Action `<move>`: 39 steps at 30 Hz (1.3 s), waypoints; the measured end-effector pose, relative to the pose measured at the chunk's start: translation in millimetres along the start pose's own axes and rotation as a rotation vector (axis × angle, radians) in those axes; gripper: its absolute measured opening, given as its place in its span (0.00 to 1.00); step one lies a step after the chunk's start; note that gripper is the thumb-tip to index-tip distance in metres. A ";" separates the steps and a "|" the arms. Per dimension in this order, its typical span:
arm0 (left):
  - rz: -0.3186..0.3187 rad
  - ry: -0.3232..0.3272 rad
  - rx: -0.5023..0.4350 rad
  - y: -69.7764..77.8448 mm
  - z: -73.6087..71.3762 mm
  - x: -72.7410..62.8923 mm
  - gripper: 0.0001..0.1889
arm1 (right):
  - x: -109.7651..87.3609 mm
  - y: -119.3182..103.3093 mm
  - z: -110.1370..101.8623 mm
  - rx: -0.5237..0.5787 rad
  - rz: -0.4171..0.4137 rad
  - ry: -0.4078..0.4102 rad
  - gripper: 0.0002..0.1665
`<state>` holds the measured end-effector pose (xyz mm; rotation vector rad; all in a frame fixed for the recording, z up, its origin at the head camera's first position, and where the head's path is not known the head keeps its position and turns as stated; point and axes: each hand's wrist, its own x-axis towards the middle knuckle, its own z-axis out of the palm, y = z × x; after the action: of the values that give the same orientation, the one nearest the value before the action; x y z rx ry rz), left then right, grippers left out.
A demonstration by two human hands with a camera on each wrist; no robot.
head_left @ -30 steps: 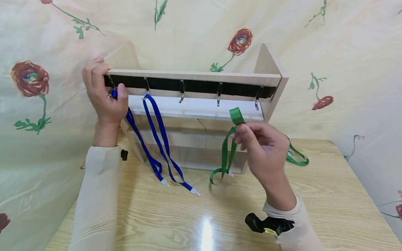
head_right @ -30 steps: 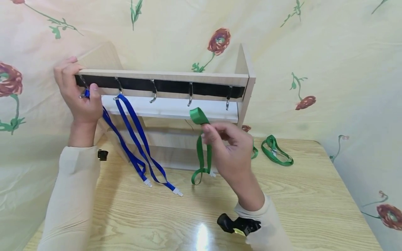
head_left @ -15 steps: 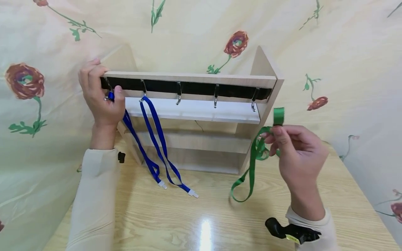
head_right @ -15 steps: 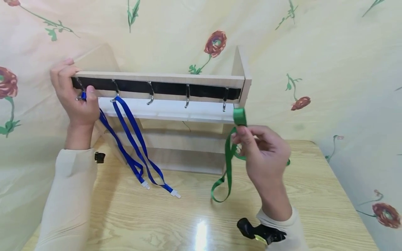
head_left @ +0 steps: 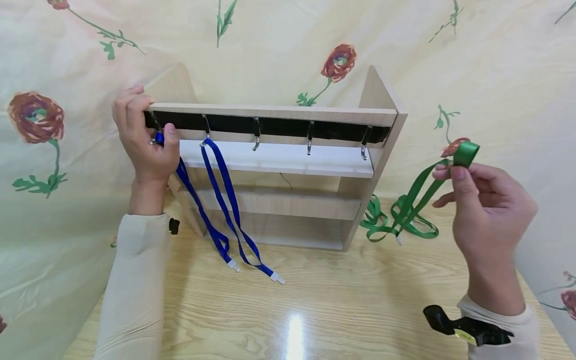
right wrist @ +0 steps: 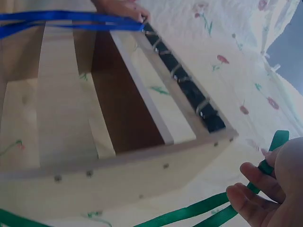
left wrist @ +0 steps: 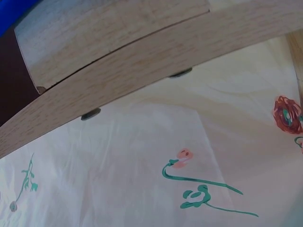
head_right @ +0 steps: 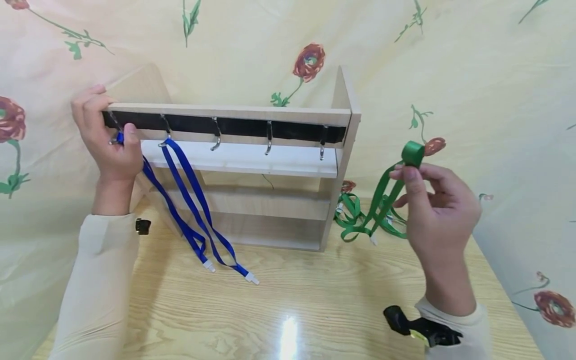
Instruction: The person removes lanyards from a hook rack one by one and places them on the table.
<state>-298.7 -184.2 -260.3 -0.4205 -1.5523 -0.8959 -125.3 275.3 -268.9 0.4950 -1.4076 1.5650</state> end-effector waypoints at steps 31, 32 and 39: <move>-0.003 0.009 -0.009 2.4 1.8 2.2 0.36 | 60.0 57.5 -123.2 -0.756 0.429 0.093 0.22; -0.003 0.011 -0.008 2.7 1.6 2.1 0.36 | 62.3 60.8 -127.3 -0.760 0.454 0.093 0.22; 0.001 0.027 -0.015 6.0 1.9 0.8 0.37 | 68.2 81.6 -159.4 -0.766 0.613 0.081 0.27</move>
<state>-295.8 -179.1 -257.6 -0.4187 -1.5212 -0.9098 -180.7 456.1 -300.0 -0.4956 -2.0524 1.3072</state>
